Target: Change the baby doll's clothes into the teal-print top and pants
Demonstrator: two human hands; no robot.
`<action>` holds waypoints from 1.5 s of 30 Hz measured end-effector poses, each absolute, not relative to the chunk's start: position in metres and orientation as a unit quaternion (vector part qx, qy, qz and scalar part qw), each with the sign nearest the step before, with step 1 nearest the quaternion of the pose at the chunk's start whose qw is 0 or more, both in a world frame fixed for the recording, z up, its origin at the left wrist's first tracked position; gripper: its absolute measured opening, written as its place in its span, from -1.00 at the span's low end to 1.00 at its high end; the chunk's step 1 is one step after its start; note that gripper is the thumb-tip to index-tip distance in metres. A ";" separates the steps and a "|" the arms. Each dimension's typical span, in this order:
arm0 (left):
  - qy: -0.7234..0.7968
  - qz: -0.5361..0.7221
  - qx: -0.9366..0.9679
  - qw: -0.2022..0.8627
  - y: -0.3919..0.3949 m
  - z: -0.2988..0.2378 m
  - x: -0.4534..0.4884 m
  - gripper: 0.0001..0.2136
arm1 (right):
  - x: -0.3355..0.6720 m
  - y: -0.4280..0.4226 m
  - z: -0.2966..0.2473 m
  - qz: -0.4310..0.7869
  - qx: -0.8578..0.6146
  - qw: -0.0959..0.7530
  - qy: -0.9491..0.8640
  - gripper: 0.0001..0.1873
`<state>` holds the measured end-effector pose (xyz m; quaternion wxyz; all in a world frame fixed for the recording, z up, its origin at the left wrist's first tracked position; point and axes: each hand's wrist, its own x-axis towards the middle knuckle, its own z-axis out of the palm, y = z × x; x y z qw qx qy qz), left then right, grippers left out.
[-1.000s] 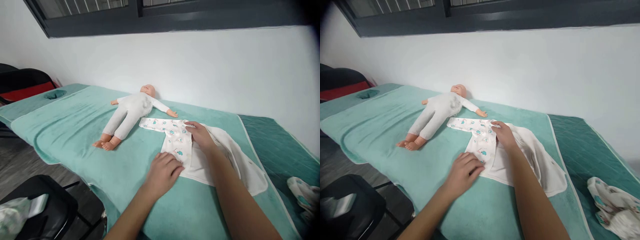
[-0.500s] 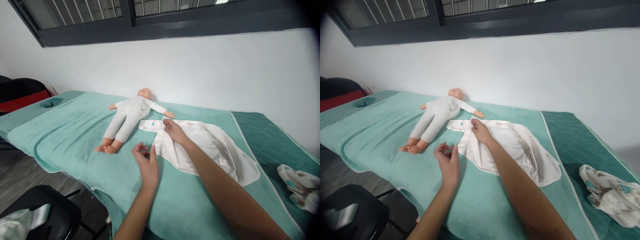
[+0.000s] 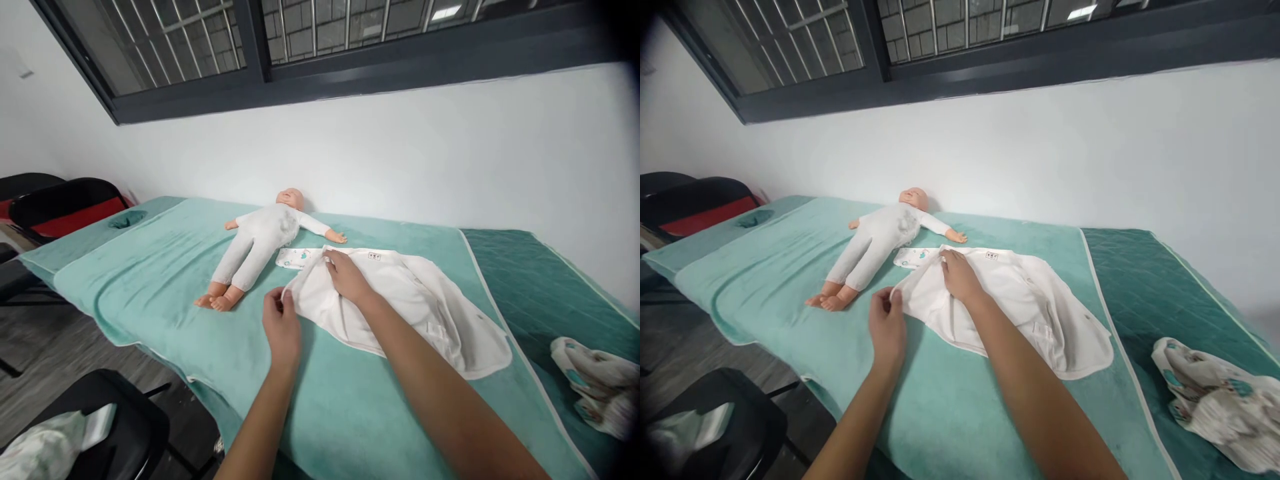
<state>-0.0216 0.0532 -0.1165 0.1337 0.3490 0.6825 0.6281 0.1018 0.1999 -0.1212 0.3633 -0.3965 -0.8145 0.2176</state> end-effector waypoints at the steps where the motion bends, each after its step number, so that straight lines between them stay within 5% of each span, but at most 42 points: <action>1: 0.670 0.657 0.316 0.137 0.051 -0.115 -0.023 -0.78 | 0.102 0.199 -0.121 0.209 -0.396 0.355 -0.821 -0.59; 11: 0.654 0.694 0.295 0.057 0.047 -0.122 -0.021 -0.81 | 0.107 0.196 -0.114 0.171 -0.449 0.298 -0.825 -0.60; 17: 0.623 0.588 0.504 -0.113 0.039 -0.123 -0.010 -0.80 | 0.107 0.195 -0.116 0.191 -0.435 0.270 -0.837 -0.57; 23: 0.563 0.395 0.726 -0.024 0.035 -0.116 0.001 -0.86 | 0.114 0.183 -0.097 0.207 -0.422 0.307 -0.828 -0.56; 29: 0.581 0.368 0.726 -0.028 0.037 -0.117 0.002 -0.81 | 0.220 0.185 -0.073 0.198 -0.489 0.373 -0.763 -0.62; 35: 0.586 0.360 0.721 -0.082 0.038 -0.116 0.007 -0.81 | 0.361 0.190 -0.094 0.094 -0.713 0.202 -0.665 -0.68; 39: 0.581 0.385 0.716 0.038 0.045 -0.101 0.035 -0.79 | 0.370 0.181 -0.101 0.130 -0.673 0.182 -0.705 -0.57; 45: 0.517 0.483 0.547 0.447 0.096 -0.080 0.110 -0.78 | 0.334 0.168 -0.095 0.123 -0.651 0.223 -0.715 -0.61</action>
